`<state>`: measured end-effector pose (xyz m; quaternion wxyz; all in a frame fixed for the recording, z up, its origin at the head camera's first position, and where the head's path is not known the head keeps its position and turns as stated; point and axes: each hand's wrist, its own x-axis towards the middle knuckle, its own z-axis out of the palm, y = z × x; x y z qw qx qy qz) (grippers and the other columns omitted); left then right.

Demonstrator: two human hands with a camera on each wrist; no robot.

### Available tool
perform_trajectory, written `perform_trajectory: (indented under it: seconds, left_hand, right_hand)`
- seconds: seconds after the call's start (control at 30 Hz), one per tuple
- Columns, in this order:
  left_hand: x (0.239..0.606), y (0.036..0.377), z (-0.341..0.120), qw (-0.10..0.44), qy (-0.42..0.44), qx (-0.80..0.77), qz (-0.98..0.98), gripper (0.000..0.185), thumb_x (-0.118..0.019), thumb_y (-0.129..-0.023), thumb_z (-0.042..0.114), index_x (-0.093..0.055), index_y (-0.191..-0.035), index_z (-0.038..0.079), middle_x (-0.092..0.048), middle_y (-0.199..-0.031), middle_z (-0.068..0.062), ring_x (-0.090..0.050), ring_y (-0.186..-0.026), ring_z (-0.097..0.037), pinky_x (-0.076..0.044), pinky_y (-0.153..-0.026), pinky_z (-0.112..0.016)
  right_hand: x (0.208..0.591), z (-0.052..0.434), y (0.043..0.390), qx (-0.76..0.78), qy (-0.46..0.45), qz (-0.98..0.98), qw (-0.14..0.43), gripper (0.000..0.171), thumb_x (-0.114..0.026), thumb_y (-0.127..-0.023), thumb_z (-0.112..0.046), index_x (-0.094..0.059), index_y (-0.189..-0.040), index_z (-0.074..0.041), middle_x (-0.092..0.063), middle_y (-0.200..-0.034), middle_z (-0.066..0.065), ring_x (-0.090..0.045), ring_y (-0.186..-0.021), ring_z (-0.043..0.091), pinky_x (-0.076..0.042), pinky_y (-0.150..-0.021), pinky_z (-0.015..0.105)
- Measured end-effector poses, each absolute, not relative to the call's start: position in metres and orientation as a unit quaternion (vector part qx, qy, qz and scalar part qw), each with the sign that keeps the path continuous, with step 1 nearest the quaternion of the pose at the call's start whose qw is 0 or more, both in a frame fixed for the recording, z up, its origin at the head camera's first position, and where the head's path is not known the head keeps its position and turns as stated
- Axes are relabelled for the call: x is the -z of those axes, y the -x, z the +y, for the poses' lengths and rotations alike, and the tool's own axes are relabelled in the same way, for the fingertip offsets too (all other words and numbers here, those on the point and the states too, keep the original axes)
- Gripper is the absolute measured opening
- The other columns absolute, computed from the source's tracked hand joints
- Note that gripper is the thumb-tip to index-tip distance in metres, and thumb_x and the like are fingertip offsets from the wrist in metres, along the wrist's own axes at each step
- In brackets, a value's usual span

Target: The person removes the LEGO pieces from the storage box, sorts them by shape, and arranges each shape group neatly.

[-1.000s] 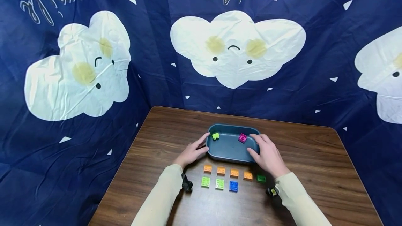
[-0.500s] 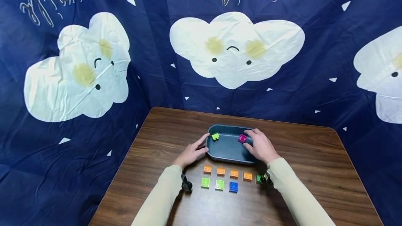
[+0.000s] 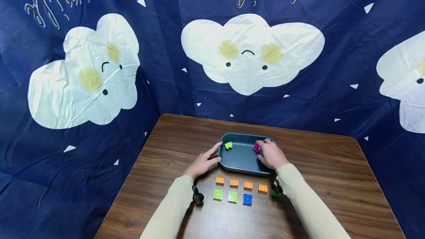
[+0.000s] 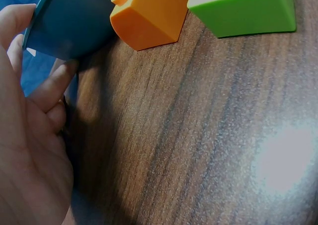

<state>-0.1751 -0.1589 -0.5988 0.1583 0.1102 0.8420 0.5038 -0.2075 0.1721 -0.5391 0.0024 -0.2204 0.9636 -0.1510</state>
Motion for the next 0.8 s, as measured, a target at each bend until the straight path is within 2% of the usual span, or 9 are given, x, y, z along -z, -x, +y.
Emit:
perform_trajectory:
  seconds: [0.2,0.53,0.8]
  left_hand:
    - [0.598,0.174,-0.158,0.161,-0.108,-0.503,0.842,0.065,-0.06,-0.107,0.042,-0.027,-0.16,0.059,-0.04,-0.166,0.002,-0.045,-0.149,-0.018,-0.034,-0.122,-0.053]
    - [0.6,0.174,-0.158,0.158,-0.111,-0.502,0.843,0.066,-0.059,-0.108,0.043,-0.026,-0.162,0.056,-0.035,-0.168,0.004,-0.044,-0.149,-0.017,-0.036,-0.121,-0.053]
    - [0.6,0.175,-0.158,0.154,-0.112,-0.5,0.845,0.066,-0.06,-0.107,0.043,-0.027,-0.163,0.054,-0.038,-0.167,0.003,-0.045,-0.148,-0.018,-0.034,-0.122,-0.055]
  right_hand:
    - [0.542,0.169,0.214,0.125,0.219,0.968,0.004,0.055,-0.086,-0.086,-0.013,-0.066,-0.136,-0.003,-0.065,-0.12,0.027,-0.068,-0.103,0.043,-0.059,-0.089,0.054]
    - [0.545,0.159,0.221,0.107,0.192,0.973,0.067,0.059,-0.079,-0.091,-0.007,-0.059,-0.147,-0.007,-0.063,-0.123,0.027,-0.067,-0.108,0.044,-0.059,-0.087,0.058]
    - [0.548,0.157,0.222,0.096,0.201,0.973,0.067,0.052,-0.075,-0.092,-0.002,-0.062,-0.142,-0.007,-0.063,-0.114,0.026,-0.069,-0.098,0.041,-0.06,-0.083,0.054]
